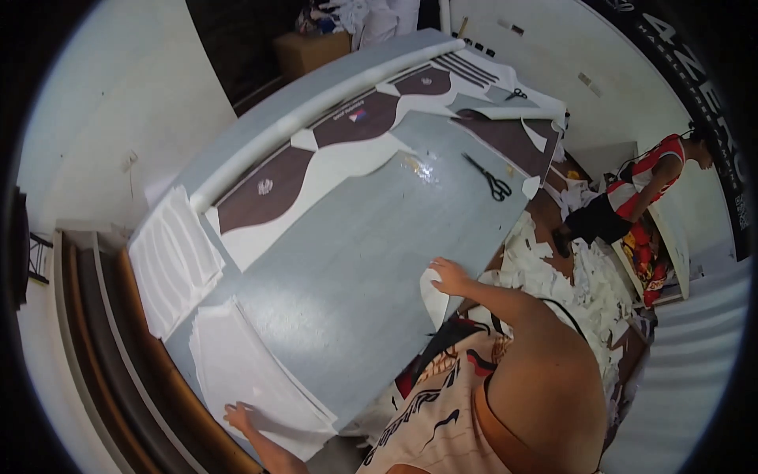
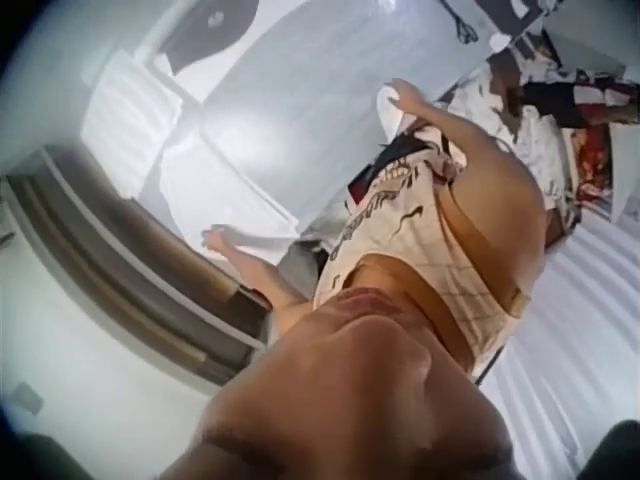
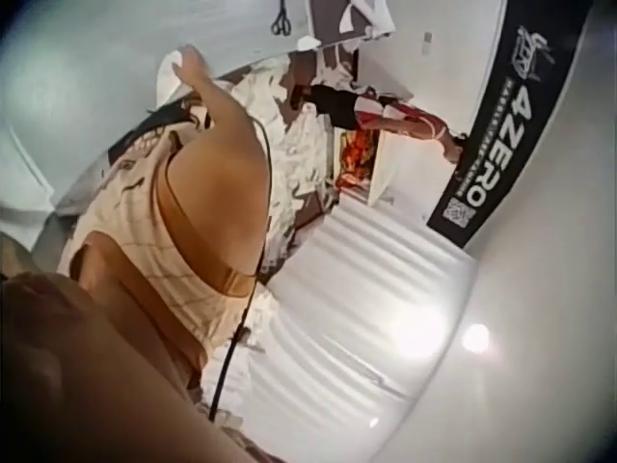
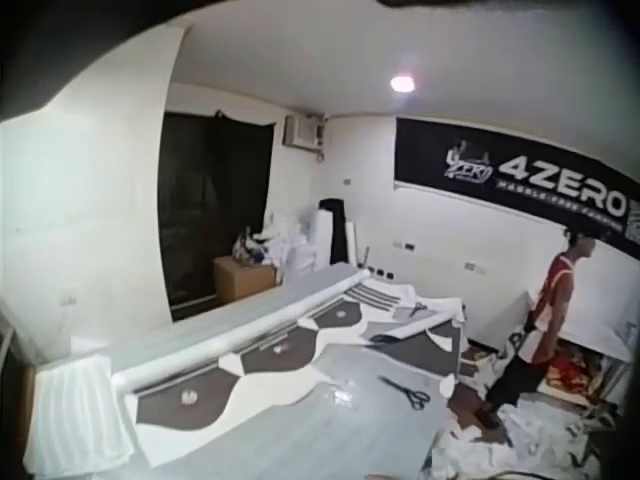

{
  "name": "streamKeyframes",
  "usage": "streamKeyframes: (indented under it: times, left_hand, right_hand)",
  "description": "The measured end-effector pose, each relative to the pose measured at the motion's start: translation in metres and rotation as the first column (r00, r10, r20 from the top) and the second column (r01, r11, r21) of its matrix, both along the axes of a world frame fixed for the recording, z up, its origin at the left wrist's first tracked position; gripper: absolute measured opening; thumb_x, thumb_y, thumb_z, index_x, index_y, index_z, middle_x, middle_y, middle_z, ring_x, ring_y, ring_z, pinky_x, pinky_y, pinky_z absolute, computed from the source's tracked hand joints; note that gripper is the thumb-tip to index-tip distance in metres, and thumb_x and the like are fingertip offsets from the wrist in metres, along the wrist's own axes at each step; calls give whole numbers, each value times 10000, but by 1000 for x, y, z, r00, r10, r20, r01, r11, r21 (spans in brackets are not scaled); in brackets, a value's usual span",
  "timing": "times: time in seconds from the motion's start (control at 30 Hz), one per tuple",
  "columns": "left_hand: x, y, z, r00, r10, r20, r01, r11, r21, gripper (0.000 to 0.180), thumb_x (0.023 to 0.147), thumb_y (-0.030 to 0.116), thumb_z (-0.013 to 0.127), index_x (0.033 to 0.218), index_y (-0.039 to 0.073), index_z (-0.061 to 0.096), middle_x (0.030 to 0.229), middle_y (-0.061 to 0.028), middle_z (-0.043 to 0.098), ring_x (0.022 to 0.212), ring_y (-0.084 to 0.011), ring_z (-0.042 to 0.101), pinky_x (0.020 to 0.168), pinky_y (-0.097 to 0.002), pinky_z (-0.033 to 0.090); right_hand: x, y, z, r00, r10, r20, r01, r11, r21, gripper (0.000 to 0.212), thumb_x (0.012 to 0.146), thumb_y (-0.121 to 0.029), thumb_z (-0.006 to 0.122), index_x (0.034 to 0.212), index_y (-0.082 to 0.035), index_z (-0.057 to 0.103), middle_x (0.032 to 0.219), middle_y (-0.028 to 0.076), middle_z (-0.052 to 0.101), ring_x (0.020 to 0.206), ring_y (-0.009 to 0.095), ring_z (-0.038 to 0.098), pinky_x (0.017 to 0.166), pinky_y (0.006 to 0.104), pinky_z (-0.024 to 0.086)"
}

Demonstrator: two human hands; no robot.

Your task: Cutting out printed clothing patterns from a large sheet using scissors.

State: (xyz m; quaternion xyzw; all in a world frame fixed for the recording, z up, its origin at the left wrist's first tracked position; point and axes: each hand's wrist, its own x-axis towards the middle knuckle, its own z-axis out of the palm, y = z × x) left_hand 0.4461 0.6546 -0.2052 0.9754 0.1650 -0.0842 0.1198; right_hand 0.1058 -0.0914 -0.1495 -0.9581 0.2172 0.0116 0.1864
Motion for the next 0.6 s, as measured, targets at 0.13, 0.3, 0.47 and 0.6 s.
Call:
streamKeyframes:
  times: [0.13,0.3,0.47,0.6]
  left_hand:
    - [6,-30,8,927,75,367,-93,995,31,595,906,374,669,1375,42,518,1236,-305,512,1125,-490,557,968,-537,476]
    - [-83,-243,30,897,-122,424,248,934,-256,660,929,385,668,1371,-76,498,1414,-280,499,1332,-418,461,1128,-463,368]
    - [-273,-524,60,426,-838,340,895,336,-293,613,933,383,656,1455,107,492,1531,-230,397,1422,-441,348,1151,-573,276]
    - [-348,-587,54,387,-912,136,921,376,-98,640,949,434,613,1502,161,442,1615,-223,246,1480,-468,209,1161,-624,193]
  right_hand:
    - [-52,-40,9,867,-467,-176,481,876,43,298,829,-241,702,1090,-97,688,1068,153,703,1015,361,662,882,456,543]
    - [-86,-127,10,731,-672,-123,658,741,-135,155,822,-164,666,952,-86,699,961,161,712,951,374,675,817,480,561]
    - [-113,-270,4,777,-622,-101,598,778,-190,138,826,-100,600,925,-75,693,1037,172,690,988,375,662,843,506,547]
    - [-127,-372,-16,833,-553,27,553,833,-8,201,856,-141,605,1025,-57,675,1057,193,663,1006,392,650,855,492,539]
